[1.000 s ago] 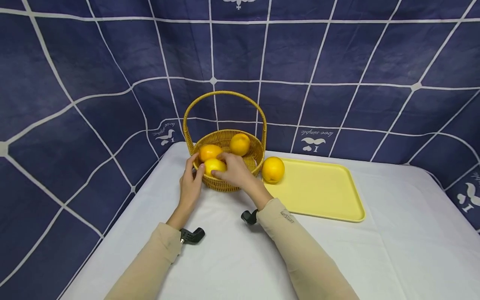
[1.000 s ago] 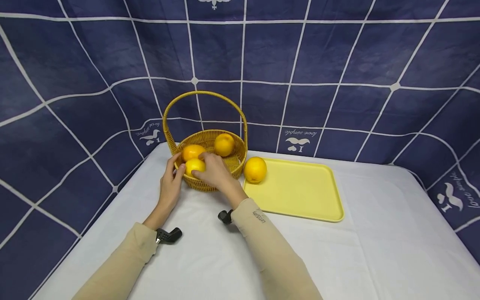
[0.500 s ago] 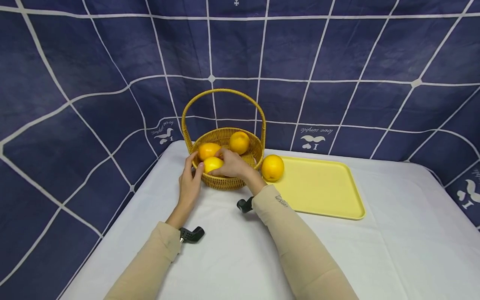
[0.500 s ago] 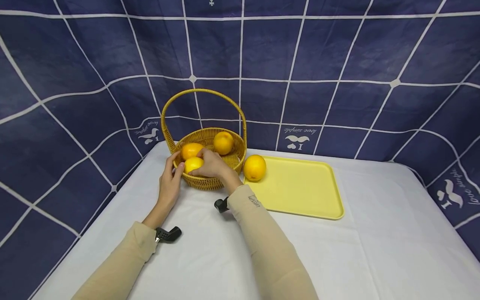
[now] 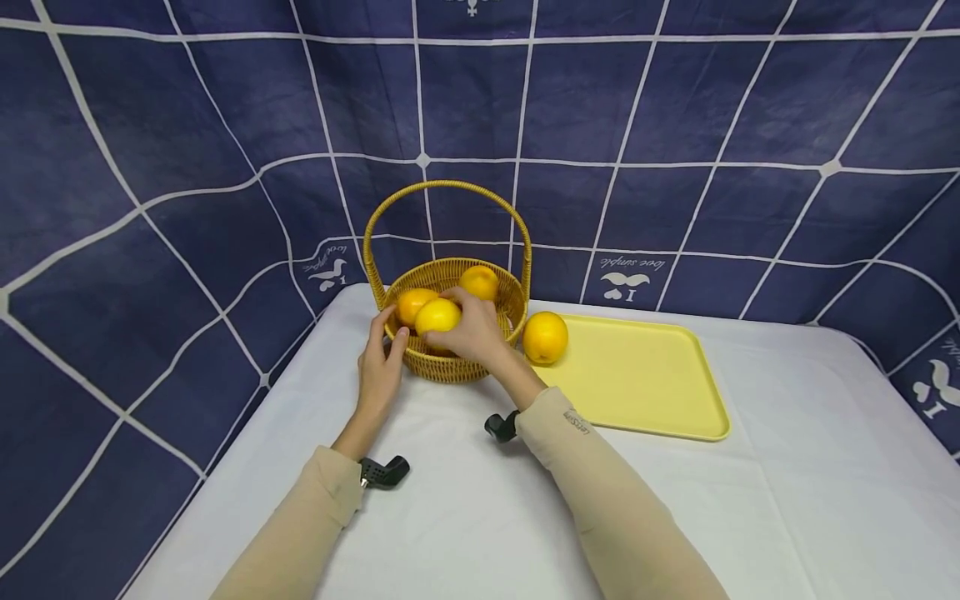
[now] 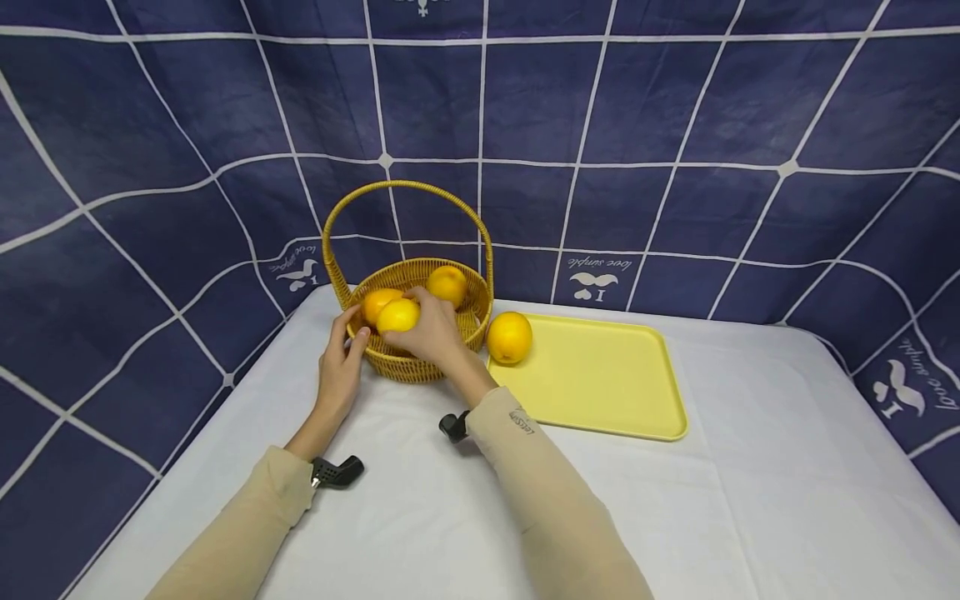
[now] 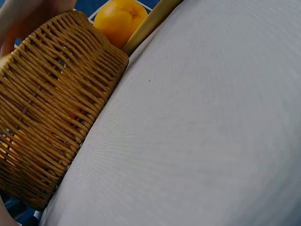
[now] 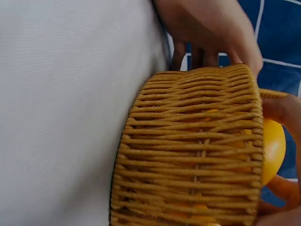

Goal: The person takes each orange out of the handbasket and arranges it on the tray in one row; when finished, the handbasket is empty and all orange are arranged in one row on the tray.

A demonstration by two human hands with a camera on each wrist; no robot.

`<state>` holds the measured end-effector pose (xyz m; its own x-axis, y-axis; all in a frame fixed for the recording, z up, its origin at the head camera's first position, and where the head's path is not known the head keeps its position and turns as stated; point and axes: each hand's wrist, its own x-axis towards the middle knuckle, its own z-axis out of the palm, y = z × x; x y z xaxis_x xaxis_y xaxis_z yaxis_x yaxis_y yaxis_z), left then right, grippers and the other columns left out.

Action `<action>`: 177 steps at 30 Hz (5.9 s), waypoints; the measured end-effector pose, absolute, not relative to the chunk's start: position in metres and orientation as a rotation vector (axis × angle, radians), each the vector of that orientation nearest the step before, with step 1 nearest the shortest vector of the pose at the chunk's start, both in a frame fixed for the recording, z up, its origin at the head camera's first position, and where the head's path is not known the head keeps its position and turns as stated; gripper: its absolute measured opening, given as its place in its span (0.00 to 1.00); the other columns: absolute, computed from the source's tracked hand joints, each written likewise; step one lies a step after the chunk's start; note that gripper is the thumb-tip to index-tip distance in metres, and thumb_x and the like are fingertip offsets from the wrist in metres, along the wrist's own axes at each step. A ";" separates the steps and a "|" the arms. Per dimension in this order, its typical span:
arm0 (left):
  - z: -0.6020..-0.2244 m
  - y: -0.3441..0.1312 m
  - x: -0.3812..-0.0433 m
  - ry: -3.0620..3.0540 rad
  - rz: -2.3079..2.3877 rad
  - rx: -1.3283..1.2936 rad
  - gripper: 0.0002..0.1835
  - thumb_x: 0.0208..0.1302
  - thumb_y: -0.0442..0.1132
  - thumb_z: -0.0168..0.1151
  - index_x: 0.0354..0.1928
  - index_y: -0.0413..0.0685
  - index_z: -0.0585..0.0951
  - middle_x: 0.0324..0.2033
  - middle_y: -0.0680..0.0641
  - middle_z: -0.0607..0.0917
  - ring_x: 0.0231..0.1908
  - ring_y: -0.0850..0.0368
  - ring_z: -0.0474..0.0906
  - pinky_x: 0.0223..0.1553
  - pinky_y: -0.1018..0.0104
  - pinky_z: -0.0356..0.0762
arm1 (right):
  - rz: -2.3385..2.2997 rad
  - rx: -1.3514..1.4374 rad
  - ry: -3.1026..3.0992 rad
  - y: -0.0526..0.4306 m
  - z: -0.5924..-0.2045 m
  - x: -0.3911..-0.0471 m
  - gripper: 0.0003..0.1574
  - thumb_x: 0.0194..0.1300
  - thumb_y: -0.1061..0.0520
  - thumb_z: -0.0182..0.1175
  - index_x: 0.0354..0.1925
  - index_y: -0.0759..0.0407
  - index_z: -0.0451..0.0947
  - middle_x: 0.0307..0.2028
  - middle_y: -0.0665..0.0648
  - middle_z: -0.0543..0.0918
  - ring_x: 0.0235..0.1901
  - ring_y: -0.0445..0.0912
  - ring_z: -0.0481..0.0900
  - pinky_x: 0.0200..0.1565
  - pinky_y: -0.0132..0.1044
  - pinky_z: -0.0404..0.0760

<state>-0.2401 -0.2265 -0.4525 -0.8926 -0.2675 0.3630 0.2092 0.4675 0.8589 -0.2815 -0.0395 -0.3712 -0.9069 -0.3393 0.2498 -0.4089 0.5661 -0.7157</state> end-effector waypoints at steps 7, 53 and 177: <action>-0.450 -0.225 -0.239 -2.278 -1.412 0.051 0.27 0.82 0.55 0.51 0.79 0.66 0.66 0.78 0.49 0.69 0.77 0.47 0.65 0.77 0.44 0.66 | 1.367 0.550 -2.506 -0.012 -0.362 -0.267 0.42 0.55 0.42 0.78 0.65 0.51 0.78 0.57 0.54 0.86 0.54 0.52 0.82 0.55 0.47 0.85; -0.454 -0.227 -0.240 -2.279 -1.428 0.044 0.27 0.82 0.56 0.50 0.78 0.66 0.66 0.79 0.52 0.68 0.79 0.49 0.63 0.78 0.45 0.64 | 1.165 -0.263 -2.746 0.147 -0.399 -0.262 0.50 0.67 0.33 0.63 0.68 0.70 0.72 0.59 0.74 0.81 0.58 0.69 0.75 0.59 0.59 0.76; -0.452 -0.220 -0.236 -2.263 -1.430 0.085 0.25 0.83 0.54 0.50 0.77 0.66 0.67 0.77 0.50 0.70 0.75 0.48 0.68 0.76 0.45 0.68 | 1.029 0.869 -2.770 -0.035 -0.358 -0.304 0.47 0.54 0.45 0.81 0.67 0.57 0.74 0.59 0.59 0.84 0.56 0.54 0.82 0.60 0.48 0.83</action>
